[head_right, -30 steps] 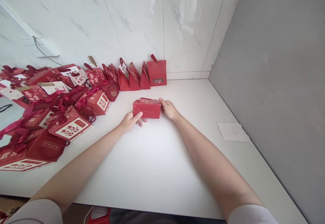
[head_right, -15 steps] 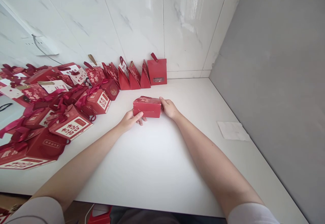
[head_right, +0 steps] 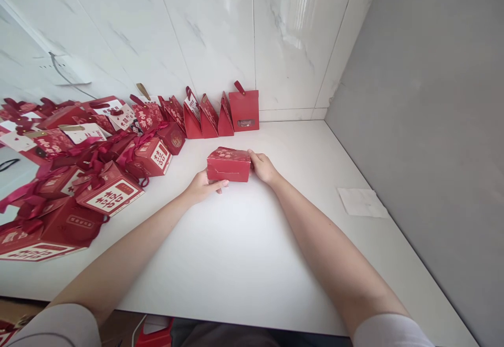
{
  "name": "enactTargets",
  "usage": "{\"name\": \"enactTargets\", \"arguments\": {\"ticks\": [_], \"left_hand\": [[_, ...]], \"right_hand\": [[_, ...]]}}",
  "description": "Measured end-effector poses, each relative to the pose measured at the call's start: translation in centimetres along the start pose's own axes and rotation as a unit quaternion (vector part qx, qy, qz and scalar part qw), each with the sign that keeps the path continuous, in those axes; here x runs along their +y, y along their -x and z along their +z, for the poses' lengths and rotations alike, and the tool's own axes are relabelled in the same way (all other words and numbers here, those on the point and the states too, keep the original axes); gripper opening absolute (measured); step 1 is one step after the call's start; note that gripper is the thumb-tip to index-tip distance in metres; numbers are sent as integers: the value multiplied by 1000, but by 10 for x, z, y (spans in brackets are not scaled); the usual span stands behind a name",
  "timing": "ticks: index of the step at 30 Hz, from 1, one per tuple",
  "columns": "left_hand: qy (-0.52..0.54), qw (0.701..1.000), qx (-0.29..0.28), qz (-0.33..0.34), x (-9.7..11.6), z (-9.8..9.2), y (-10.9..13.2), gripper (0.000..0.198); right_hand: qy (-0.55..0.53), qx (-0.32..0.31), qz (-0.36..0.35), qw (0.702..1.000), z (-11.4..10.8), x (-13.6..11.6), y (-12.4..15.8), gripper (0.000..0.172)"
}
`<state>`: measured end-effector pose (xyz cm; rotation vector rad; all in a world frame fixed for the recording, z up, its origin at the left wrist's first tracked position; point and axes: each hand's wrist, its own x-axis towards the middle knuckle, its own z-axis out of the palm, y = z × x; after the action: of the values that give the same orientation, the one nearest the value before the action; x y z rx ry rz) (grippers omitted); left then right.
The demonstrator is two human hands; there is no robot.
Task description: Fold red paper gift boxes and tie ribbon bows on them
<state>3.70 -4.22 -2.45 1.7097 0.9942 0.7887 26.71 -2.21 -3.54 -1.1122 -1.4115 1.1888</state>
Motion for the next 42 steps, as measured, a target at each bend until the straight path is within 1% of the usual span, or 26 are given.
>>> {"name": "enactTargets", "arguments": {"ticks": [2,4,5,7,9,11,12,13,15,17,18,20,21,23,24,26,28,29,30,31,35,37,39,42], "left_hand": [[-30,999,10,23,0,-2,-1,65],[-74,994,21,83,-1,-6,-2,77],[-95,988,27,117,-1,-7,-3,79],[-133,976,45,165,-1,-9,-4,73],[-163,967,76,182,-1,-9,-5,59],[-184,958,109,192,-1,-8,-5,49],[-187,954,126,196,-1,-8,-5,45],[-184,953,142,196,-1,-7,-5,43],[-164,954,177,179,-3,-8,-6,42],[-134,957,210,147,-6,-9,-7,45],[-119,958,226,130,-8,-10,-9,45],[-89,959,253,94,-10,-12,-11,44],[-71,960,260,77,-10,-13,-12,40],[-27,966,250,56,-9,-15,-12,34],[-9,972,225,60,-7,-16,-11,38],[-1,986,135,96,-3,-15,-7,55],[-42,989,33,136,0,-13,-3,75],[-73,986,-3,150,1,-11,-1,85],[-101,981,-23,161,2,-9,0,95],[-122,977,-28,172,3,-7,1,102],[-147,964,-1,224,5,-2,1,121],[-152,961,1,231,5,-2,2,124],[-153,962,8,226,6,-2,3,113],[-132,966,46,217,7,-1,4,84]], "right_hand": [[-2,18,-24,1000,0,1,-1,52],[-5,44,-66,997,0,1,-1,40],[0,62,-95,994,0,0,0,36],[25,108,-163,980,0,-3,2,31],[66,166,-222,959,2,-8,5,23],[95,211,-251,940,4,-11,9,18],[98,222,-254,936,6,-13,10,19],[91,227,-251,936,8,-14,11,23],[42,221,-224,948,9,-14,10,38],[-43,206,-158,965,8,-12,8,52],[-87,203,-118,968,6,-11,7,56],[-152,209,-52,965,1,-8,4,61],[-171,216,-33,961,-2,-6,2,61],[-190,228,-19,955,-6,-2,0,58],[-193,227,-17,954,-7,0,-2,55],[-192,215,-14,957,-8,2,-4,49],[-185,187,-17,965,-8,4,-6,41],[-178,167,-23,969,-7,3,-6,36],[-170,145,-33,974,-6,3,-6,33],[-161,120,-46,979,-6,2,-5,32],[-111,13,-100,989,0,-4,2,38],[-81,-22,-125,989,5,-7,6,42],[-38,-22,-141,989,10,-9,10,43],[39,49,-153,986,15,-12,14,41]]}}
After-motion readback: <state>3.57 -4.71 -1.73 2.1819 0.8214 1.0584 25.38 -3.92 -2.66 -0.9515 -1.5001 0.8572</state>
